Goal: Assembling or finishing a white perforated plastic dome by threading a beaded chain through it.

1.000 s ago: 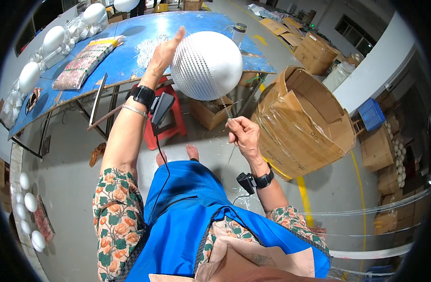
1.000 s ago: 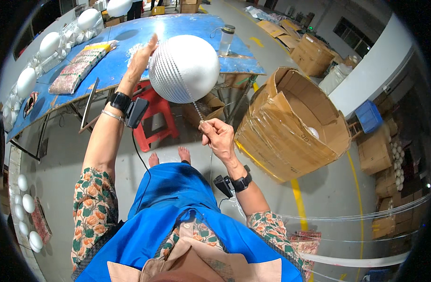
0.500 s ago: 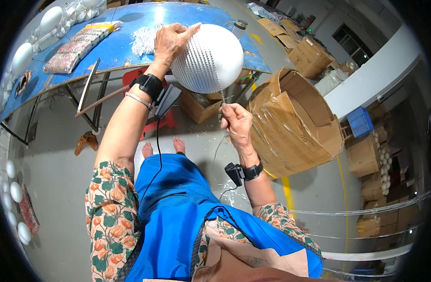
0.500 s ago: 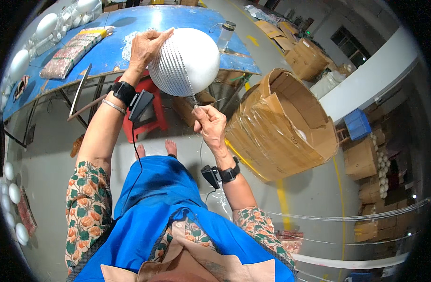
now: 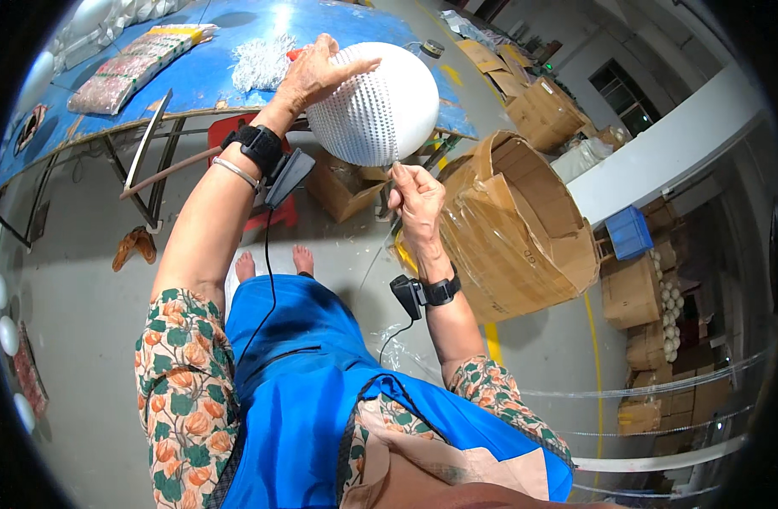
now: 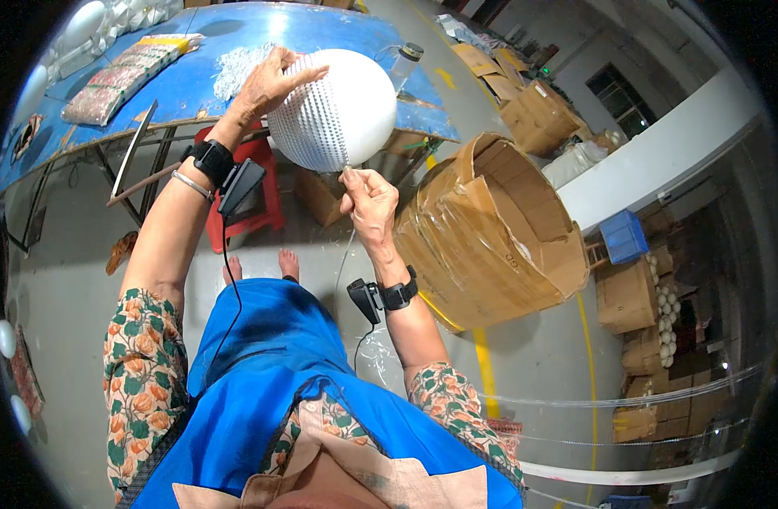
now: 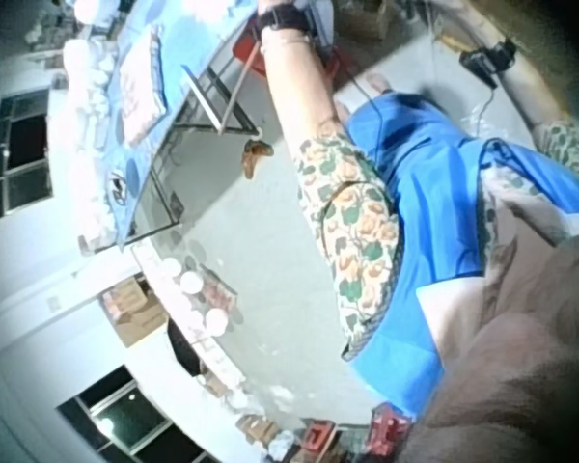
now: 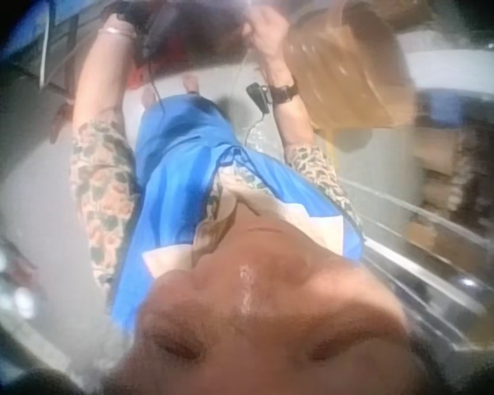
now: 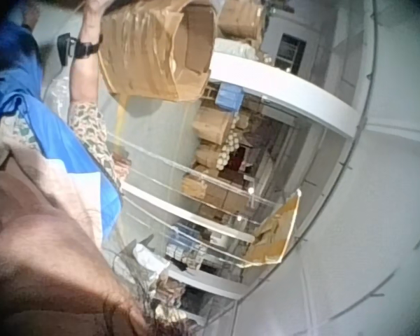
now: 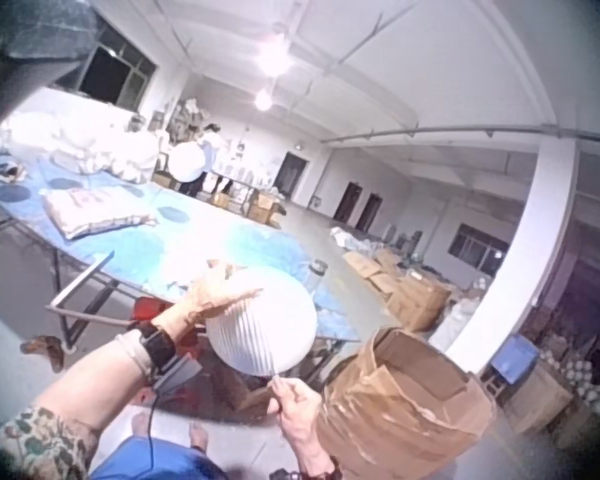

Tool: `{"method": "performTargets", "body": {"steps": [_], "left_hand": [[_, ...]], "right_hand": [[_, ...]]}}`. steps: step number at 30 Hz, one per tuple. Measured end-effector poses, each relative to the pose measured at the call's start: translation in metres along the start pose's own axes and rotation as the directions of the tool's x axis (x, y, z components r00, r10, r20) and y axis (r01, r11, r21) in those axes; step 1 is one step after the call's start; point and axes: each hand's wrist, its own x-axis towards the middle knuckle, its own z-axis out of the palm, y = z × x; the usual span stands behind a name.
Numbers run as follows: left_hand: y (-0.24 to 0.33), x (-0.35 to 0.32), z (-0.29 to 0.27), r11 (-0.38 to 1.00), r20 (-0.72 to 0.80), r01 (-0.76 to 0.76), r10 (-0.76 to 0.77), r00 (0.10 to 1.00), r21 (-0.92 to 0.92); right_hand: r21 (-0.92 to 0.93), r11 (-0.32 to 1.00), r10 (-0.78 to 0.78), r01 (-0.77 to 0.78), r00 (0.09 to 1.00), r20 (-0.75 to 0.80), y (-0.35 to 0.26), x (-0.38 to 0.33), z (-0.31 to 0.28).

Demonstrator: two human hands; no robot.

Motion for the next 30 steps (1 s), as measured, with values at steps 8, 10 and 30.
{"method": "performTargets", "body": {"steps": [8, 10, 30], "left_hand": [[-0.001, 0.002, -0.008, 0.972, -0.070, -0.071, 0.089, 0.994, 0.225], [0.015, -0.004, -0.009, 0.992, -0.145, 0.018, 0.001, 0.989, 0.127], [-0.045, 0.009, -0.005, 0.747, 0.039, -0.439, 0.487, 0.873, 0.499]], "right_hand": [[0.029, 0.997, -0.069, 0.069, 0.998, 0.014, 0.000, 0.014, 0.009], [0.028, 0.998, -0.065, 0.065, 0.998, 0.013, 0.000, 0.017, 0.009], [-0.018, 0.999, 0.035, -0.034, 0.998, 0.055, -0.060, -0.057, -0.020]]}}
